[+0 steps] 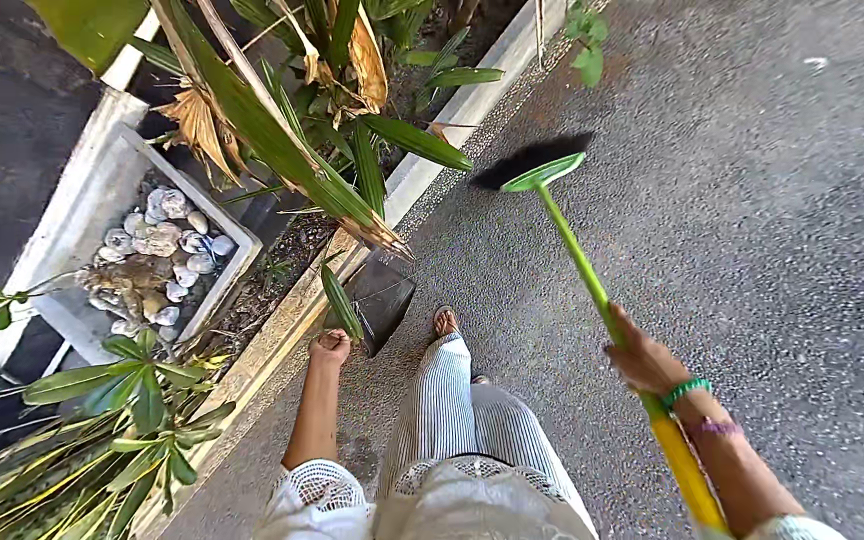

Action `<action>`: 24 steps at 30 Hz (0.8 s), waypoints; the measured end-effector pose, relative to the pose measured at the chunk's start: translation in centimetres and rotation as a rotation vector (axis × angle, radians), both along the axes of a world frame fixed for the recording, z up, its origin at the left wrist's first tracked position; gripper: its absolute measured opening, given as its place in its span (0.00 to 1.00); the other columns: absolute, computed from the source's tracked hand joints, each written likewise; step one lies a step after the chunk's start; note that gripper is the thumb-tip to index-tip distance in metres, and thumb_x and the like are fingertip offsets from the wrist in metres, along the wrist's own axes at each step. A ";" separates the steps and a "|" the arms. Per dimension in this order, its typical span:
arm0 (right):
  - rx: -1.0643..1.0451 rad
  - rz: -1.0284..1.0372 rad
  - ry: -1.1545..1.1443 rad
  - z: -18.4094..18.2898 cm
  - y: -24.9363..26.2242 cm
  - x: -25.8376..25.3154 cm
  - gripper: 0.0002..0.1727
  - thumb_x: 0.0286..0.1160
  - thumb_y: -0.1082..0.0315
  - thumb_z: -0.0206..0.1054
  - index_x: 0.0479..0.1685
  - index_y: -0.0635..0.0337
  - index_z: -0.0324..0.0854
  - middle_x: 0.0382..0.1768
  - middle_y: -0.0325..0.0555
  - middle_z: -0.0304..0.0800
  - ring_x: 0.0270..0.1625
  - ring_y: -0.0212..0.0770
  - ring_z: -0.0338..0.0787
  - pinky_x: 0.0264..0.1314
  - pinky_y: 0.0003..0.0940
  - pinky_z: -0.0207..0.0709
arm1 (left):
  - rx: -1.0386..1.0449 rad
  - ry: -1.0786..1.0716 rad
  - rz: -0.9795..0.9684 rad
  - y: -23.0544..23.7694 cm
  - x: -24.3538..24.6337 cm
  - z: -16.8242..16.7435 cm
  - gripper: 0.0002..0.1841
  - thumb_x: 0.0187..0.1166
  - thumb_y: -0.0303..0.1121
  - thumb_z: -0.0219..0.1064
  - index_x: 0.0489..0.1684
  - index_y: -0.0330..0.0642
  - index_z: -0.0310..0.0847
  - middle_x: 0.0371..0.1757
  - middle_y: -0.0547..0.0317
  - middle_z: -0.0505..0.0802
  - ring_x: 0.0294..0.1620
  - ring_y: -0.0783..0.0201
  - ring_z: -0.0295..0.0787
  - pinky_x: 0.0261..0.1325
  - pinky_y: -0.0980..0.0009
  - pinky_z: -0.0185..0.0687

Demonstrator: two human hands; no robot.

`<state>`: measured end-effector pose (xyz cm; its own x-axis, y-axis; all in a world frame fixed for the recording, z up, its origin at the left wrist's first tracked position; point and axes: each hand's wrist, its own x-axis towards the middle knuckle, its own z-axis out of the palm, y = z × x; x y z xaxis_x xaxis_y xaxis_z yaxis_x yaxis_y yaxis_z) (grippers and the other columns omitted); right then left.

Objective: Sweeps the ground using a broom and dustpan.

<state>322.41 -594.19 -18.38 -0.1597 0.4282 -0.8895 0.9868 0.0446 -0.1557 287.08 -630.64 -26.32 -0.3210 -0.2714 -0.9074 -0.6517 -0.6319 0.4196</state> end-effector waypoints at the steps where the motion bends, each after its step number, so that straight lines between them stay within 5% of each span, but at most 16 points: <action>1: 0.037 -0.034 -0.020 -1.5 1.6 -1.2 0.48 0.85 0.67 0.58 0.99 0.39 0.28 0.47 0.71 0.86 0.34 0.60 0.89 0.39 0.59 0.82 | -0.012 0.000 -0.009 0.2 0.1 0.0 0.20 0.90 0.45 0.40 0.26 0.47 0.65 0.14 0.62 0.73 0.12 0.68 0.72 0.17 0.75 0.74; 4: 0.085 -0.017 -0.068 -5.9 2.3 -4.5 0.49 0.85 0.65 0.60 0.98 0.50 0.27 0.60 0.79 0.82 0.54 0.70 0.90 0.58 0.65 0.81 | -0.051 0.016 -0.046 0.1 0.1 -0.4 0.18 0.91 0.44 0.41 0.28 0.48 0.65 0.17 0.61 0.73 0.15 0.67 0.72 0.21 0.73 0.76; 7: -0.051 0.143 -0.163 -8.5 -4.7 -5.6 0.56 0.82 0.67 0.61 0.96 0.52 0.14 0.66 0.81 0.80 0.68 0.74 0.84 0.70 0.66 0.76 | -0.066 0.024 -0.054 -0.2 -0.3 -0.9 0.18 0.90 0.44 0.42 0.28 0.48 0.65 0.17 0.61 0.74 0.15 0.67 0.73 0.22 0.73 0.77; 10: -0.236 0.300 -0.199 -7.2 -14.4 -4.0 0.54 0.84 0.70 0.56 0.95 0.47 0.10 0.63 0.76 0.83 0.66 0.71 0.86 0.68 0.66 0.78 | -0.097 0.039 -0.090 -0.4 -0.3 -1.0 0.17 0.90 0.46 0.41 0.35 0.47 0.65 0.25 0.59 0.74 0.22 0.64 0.73 0.30 0.68 0.78; 14: -0.379 0.418 -0.119 -3.5 -19.2 -1.6 0.53 0.83 0.69 0.58 0.98 0.35 0.18 0.60 0.74 0.86 0.64 0.73 0.87 0.66 0.69 0.78 | -0.070 0.034 -0.123 0.1 -0.2 -1.1 0.18 0.90 0.47 0.40 0.32 0.48 0.64 0.20 0.61 0.73 0.16 0.67 0.71 0.23 0.72 0.75; 19: -0.260 0.246 0.018 0.8 -17.4 1.3 0.53 0.83 0.66 0.62 0.99 0.37 0.24 0.55 0.75 0.88 0.55 0.73 0.90 0.61 0.69 0.79 | 0.060 0.010 -0.089 -1.7 -0.3 -1.2 0.23 0.90 0.49 0.38 0.26 0.47 0.66 0.14 0.62 0.74 0.11 0.70 0.72 0.17 0.77 0.73; 24: -0.027 0.036 -0.004 -3.6 -10.9 -0.2 0.51 0.83 0.66 0.61 0.99 0.43 0.26 0.58 0.75 0.84 0.50 0.67 0.91 0.53 0.61 0.83 | 0.118 0.032 -0.075 -2.1 0.3 -1.7 0.23 0.90 0.50 0.38 0.27 0.47 0.65 0.14 0.63 0.74 0.10 0.72 0.71 0.15 0.80 0.71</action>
